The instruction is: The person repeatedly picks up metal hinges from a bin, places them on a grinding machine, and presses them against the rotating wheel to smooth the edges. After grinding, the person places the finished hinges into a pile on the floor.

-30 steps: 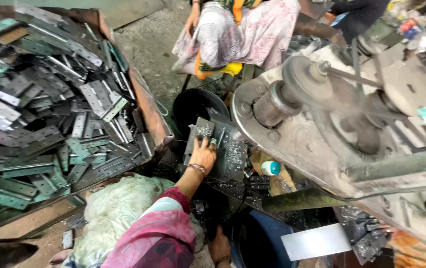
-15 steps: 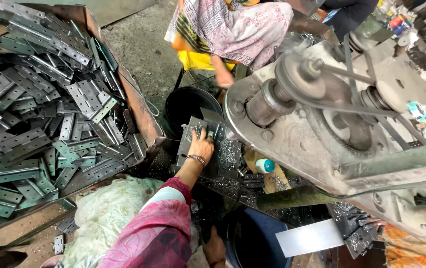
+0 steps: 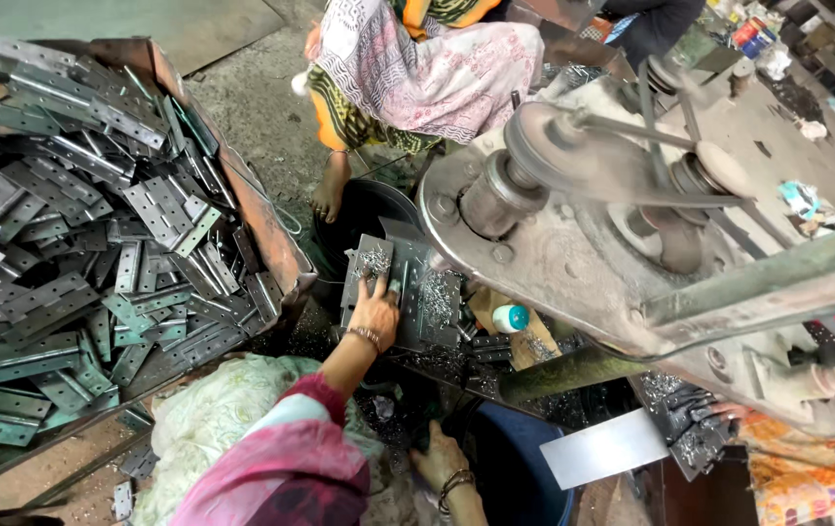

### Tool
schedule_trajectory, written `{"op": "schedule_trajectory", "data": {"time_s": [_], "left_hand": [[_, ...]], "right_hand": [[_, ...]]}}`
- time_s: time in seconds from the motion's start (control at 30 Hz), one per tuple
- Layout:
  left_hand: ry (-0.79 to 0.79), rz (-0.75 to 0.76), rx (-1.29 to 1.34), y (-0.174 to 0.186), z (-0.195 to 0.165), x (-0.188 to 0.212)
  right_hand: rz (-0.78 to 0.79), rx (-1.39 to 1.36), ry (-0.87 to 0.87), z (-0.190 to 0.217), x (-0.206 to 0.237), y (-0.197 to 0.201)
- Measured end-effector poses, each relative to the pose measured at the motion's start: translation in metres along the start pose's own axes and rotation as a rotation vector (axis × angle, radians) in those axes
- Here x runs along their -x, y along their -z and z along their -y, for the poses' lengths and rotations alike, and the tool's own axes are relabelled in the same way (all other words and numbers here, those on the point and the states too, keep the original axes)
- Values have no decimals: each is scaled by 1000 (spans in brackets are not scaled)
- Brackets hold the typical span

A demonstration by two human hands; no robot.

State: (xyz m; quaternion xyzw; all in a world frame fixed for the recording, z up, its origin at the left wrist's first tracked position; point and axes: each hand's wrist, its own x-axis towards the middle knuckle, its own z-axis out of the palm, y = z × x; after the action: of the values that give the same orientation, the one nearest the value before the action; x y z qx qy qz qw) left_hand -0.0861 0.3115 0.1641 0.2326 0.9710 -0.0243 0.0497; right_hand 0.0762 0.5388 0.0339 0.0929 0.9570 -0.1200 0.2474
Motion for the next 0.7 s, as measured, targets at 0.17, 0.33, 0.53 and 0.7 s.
{"op": "schedule_trajectory", "data": {"time_s": [0.17,0.33,0.53,0.7], "left_hand": [[-64,-70,52,-30,-24,56],[-160,-395,-98,-52,-34,80],[-173,-510,-50,-36,-34,89],[38,-717,534,-15,-42,91]], "right_hand": [[-11,-13,-5,13,20,8],[-22,-39,0,16,34,10],[-133,-51,67,9,36,7],[-743,-237,477,9,9,27]]}}
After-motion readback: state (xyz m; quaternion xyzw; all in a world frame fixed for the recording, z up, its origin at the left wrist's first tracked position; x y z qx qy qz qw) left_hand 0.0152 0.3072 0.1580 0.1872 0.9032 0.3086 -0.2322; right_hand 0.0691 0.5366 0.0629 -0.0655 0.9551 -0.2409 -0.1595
